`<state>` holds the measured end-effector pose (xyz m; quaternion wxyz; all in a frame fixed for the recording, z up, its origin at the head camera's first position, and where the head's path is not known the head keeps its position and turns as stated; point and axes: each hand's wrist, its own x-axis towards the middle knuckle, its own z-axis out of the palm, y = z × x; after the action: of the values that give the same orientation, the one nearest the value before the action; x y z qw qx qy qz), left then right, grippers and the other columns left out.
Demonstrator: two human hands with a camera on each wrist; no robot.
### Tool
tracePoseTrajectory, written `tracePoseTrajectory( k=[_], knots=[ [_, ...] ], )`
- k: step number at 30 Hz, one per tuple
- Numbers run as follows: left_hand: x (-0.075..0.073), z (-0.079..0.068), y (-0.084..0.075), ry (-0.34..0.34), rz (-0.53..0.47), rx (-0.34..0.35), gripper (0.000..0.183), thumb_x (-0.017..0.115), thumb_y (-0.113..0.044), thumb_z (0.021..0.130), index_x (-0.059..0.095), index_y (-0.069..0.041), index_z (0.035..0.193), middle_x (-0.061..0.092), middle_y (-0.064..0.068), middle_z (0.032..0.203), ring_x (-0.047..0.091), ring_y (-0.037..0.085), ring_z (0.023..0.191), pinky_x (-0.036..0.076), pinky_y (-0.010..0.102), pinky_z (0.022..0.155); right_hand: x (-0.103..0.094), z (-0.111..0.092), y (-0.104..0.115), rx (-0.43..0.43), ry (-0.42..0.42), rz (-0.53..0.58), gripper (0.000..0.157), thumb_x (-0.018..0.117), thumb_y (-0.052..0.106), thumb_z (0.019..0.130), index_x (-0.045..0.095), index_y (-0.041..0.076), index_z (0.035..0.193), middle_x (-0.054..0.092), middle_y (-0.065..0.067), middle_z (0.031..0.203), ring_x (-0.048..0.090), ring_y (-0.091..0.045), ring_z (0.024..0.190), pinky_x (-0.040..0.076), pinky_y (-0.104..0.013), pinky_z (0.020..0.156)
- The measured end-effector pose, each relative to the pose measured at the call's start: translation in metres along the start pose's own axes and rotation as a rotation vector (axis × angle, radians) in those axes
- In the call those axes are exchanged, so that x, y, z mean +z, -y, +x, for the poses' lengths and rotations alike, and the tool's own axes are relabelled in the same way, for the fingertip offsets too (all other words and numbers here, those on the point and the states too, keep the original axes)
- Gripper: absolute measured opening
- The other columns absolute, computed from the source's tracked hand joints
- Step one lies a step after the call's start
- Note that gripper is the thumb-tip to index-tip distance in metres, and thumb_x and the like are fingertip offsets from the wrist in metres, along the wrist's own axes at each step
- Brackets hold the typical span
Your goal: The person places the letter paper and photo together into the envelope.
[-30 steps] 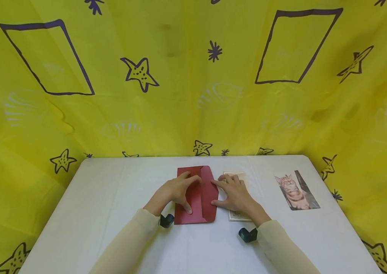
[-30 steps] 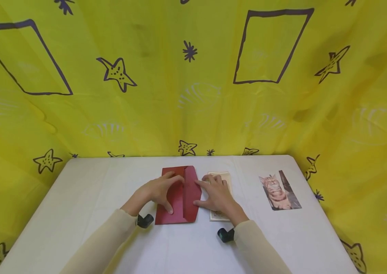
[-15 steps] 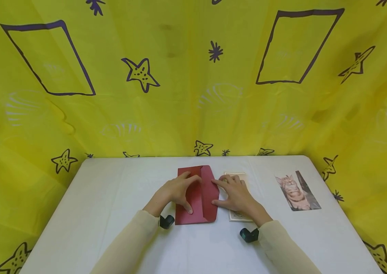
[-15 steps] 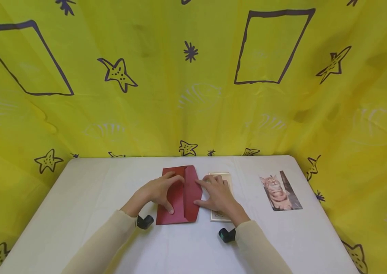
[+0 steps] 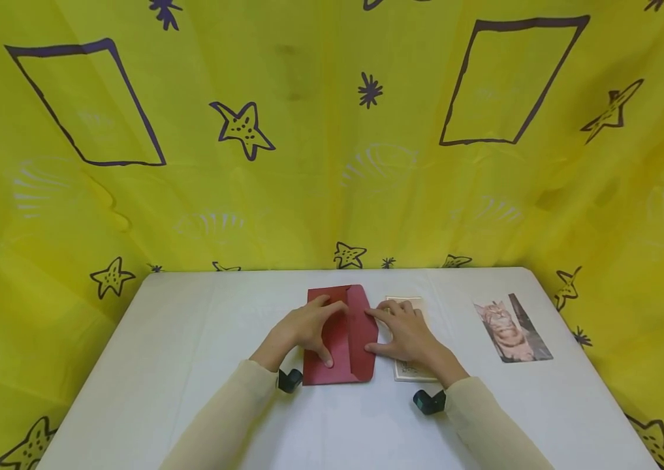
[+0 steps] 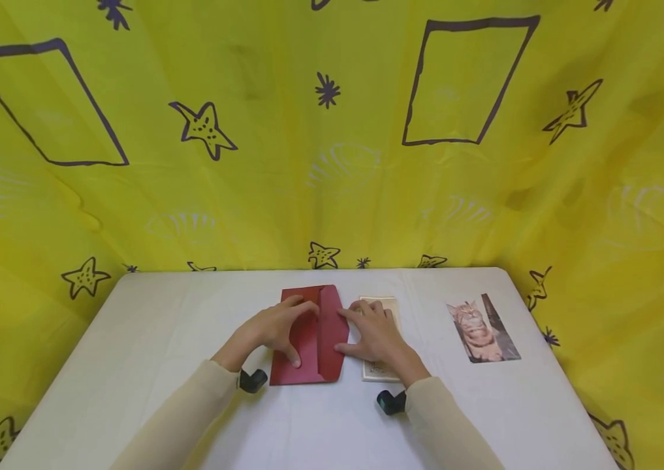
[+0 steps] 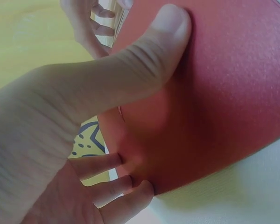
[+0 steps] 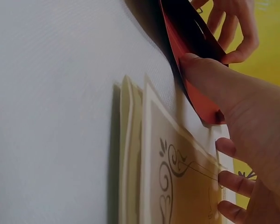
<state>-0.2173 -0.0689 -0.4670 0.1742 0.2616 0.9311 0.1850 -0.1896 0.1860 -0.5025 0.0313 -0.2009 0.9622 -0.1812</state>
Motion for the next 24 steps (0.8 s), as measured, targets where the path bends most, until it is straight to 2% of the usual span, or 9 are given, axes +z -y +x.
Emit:
tracePoseTrajectory(
  k=[9, 15, 20, 24],
  knots=[
    [0.0, -0.001, 0.0, -0.006, -0.005, -0.003, 0.097, 0.1, -0.038, 0.059, 0.051, -0.034, 0.142, 0.039, 0.013, 0.156, 0.046, 0.036, 0.135, 0.056, 0.055, 0.093, -0.005, -0.004, -0.002, 0.017, -0.021, 0.049, 0.077, 0.079, 0.055, 0.084, 0.054, 0.025, 0.15, 0.054, -0.008, 0.14, 0.041, -0.034, 0.131, 0.038, -0.056, 0.105],
    [0.0, -0.001, 0.001, -0.017, -0.011, 0.003, 0.098, 0.101, -0.039, 0.057, 0.051, -0.034, 0.142, 0.042, 0.011, 0.153, 0.05, 0.034, 0.13, 0.057, 0.053, 0.092, -0.009, -0.008, -0.007, 0.023, -0.087, 0.037, 0.074, 0.079, 0.056, 0.084, 0.056, 0.025, 0.148, 0.053, -0.012, 0.145, 0.042, -0.038, 0.133, 0.039, -0.061, 0.106],
    [0.001, -0.002, 0.001, -0.021, -0.019, -0.002, 0.097, 0.101, -0.038, 0.057, 0.052, -0.035, 0.141, 0.042, 0.01, 0.153, 0.05, 0.034, 0.129, 0.058, 0.052, 0.09, -0.015, -0.013, -0.013, 0.009, -0.128, 0.044, 0.07, 0.083, 0.045, 0.085, 0.058, 0.022, 0.146, 0.055, -0.012, 0.141, 0.045, -0.039, 0.128, 0.04, -0.061, 0.101],
    [0.001, -0.003, 0.001, -0.019, -0.024, -0.001, 0.097, 0.101, -0.038, 0.057, 0.052, -0.035, 0.141, 0.041, 0.01, 0.154, 0.05, 0.034, 0.129, 0.059, 0.052, 0.09, -0.018, -0.017, -0.017, 0.035, -0.141, 0.059, 0.068, 0.083, 0.041, 0.085, 0.058, 0.02, 0.146, 0.055, -0.014, 0.14, 0.046, -0.041, 0.125, 0.041, -0.063, 0.101]
  ],
)
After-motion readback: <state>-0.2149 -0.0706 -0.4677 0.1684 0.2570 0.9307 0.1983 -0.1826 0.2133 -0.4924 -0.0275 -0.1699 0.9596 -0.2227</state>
